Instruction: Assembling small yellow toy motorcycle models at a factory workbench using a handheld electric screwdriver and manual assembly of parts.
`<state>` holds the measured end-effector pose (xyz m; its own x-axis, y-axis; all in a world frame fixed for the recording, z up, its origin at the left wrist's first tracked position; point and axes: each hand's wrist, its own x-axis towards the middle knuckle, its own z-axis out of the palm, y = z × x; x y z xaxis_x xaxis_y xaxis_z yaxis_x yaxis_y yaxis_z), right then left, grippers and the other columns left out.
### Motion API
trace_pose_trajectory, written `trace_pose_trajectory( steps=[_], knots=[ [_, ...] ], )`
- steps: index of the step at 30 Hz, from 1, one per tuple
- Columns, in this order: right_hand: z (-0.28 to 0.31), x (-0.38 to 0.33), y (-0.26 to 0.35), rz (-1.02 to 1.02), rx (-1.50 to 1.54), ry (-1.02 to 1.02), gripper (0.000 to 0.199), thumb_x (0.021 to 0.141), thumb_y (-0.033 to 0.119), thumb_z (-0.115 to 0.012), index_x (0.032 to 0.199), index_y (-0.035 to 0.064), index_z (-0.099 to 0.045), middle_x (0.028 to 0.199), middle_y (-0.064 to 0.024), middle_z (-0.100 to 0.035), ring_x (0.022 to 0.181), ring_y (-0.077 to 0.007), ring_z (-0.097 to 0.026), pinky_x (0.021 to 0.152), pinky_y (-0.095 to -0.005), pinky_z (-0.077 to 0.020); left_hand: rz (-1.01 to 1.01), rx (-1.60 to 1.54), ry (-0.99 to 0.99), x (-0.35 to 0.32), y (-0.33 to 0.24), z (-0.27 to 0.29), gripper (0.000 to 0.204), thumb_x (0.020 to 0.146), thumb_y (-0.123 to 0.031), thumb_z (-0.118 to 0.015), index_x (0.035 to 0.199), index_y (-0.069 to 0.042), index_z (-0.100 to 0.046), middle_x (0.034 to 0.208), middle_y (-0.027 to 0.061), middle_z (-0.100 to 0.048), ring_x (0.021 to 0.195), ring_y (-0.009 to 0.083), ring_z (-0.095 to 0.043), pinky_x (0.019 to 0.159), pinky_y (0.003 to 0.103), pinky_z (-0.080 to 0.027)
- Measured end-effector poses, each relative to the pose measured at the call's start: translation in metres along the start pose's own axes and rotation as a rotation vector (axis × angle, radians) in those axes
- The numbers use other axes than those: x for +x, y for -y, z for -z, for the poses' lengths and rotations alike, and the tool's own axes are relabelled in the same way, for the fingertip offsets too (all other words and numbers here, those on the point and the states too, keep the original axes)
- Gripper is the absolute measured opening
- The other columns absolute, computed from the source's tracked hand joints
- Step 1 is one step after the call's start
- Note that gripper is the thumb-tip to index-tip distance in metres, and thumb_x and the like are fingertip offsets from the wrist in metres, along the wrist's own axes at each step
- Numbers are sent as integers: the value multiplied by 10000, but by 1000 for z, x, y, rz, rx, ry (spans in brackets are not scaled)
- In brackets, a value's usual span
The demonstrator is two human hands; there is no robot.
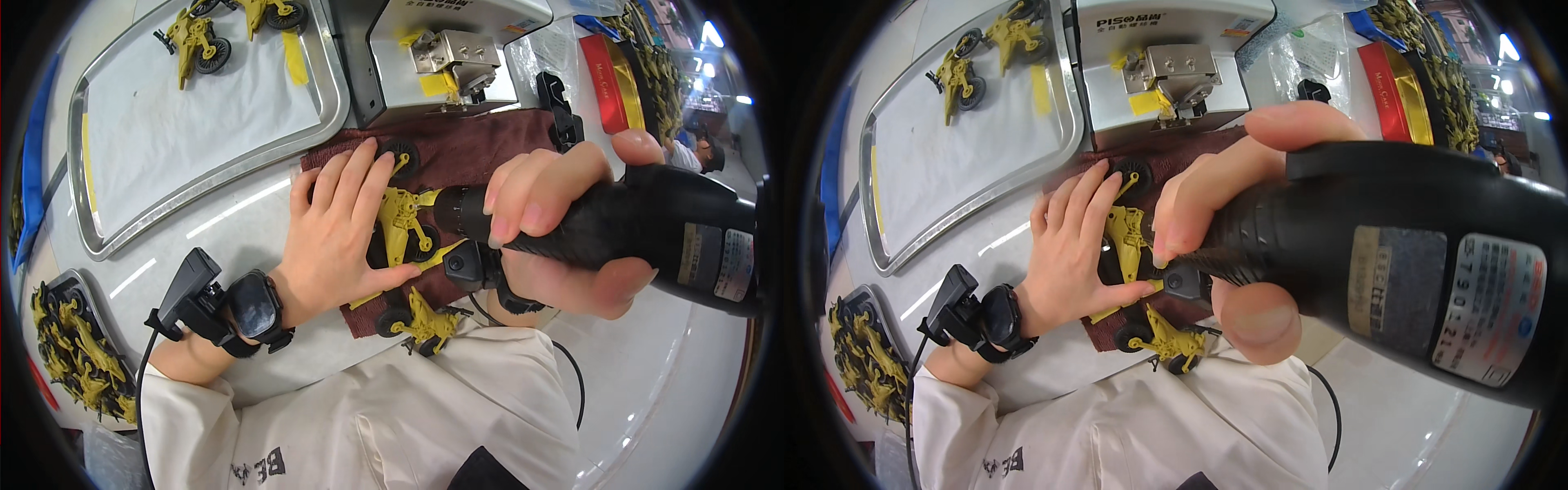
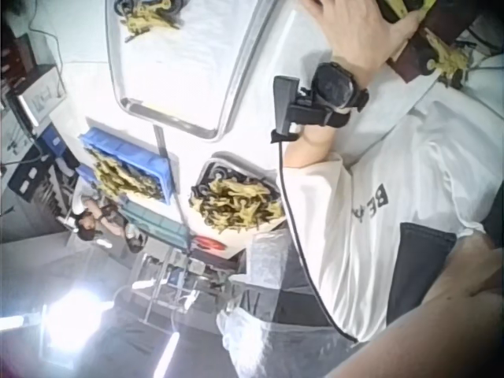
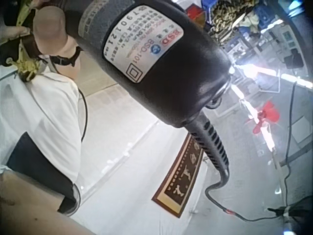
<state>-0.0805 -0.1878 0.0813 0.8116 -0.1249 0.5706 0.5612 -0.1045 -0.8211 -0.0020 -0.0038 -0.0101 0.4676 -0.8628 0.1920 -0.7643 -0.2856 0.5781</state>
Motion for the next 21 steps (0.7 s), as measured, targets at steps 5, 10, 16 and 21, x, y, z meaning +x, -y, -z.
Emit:
trace_pose_trajectory(
  steps=[5, 10, 16, 21],
  knots=[
    [-8, -2, -2, -166, -77, -62, 812, 921, 597, -546, 1436, 42, -254, 836, -83, -580, 581, -223, -577, 597, -376, -491, -5, -22, 2, 0, 1, 0, 1111, 567, -551, -825, 1438, -36, -366, 1454, 172, -397, 1304, 315, -391, 1049, 490, -251],
    [-1, 1, -12, -115, 12, 30, 810, 899, 581, -604, 1420, 44, -294, 838, -81, -588, 596, -223, -588, 606, -372, -496, -13, -28, -5, -1, 2, 0, 1131, 581, -624, -787, 1449, -37, -362, 1462, 181, -389, 1313, 325, -383, 1064, 504, -234],
    [4, 0, -10, -160, 15, 64, 786, 901, 569, -599, 1400, 33, -314, 831, -82, -584, 592, -223, -579, 624, -382, -491, -67, -161, 65, -9, -28, 25, 1273, 546, -718, -753, 1487, 11, -302, 1560, 236, -254, 1448, 388, -233, 1136, 584, -103],
    [12, 3, 2, -219, 23, 95, 767, 903, 559, -596, 1384, 23, -332, 824, -84, -580, 589, -224, -572, 639, -389, -486, 11, -120, 130, -14, -23, 7, 1335, 472, -553, -879, 1505, 5, -245, 1570, 218, -226, 1454, 383, -222, 1135, 583, -148]
  ],
)
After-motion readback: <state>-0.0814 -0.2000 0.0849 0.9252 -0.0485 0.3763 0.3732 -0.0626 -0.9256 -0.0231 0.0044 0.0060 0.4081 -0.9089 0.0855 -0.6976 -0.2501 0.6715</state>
